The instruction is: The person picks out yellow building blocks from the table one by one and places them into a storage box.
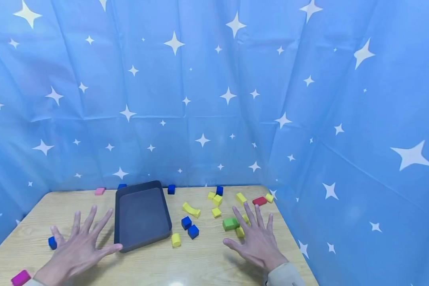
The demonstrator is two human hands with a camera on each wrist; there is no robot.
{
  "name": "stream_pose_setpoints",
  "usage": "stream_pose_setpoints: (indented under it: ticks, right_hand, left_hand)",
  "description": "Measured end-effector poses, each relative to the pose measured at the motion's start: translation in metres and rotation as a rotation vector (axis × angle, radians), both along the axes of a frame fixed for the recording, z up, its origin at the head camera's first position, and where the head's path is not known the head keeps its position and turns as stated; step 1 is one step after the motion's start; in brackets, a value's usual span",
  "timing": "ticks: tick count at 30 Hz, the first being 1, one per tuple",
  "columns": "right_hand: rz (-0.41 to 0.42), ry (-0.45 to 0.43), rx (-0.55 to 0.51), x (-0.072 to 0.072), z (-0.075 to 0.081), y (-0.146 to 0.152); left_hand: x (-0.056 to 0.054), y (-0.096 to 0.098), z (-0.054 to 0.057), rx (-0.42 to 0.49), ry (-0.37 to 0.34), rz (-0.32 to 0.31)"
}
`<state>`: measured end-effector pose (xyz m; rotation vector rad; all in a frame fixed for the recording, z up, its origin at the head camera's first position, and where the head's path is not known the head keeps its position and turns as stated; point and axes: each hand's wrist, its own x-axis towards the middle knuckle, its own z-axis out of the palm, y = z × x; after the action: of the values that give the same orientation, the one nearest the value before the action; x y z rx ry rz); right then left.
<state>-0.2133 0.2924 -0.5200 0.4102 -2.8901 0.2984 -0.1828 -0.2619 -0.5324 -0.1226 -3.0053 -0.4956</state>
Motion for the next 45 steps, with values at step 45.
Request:
stream_pose_setpoints:
  ticks: [45]
  right_hand:
    - [0.042,-0.034,-0.258,-0.014,-0.012,-0.07]
  left_hand:
    - [-0.043,0.043,0.004,0.111,-0.199,0.049]
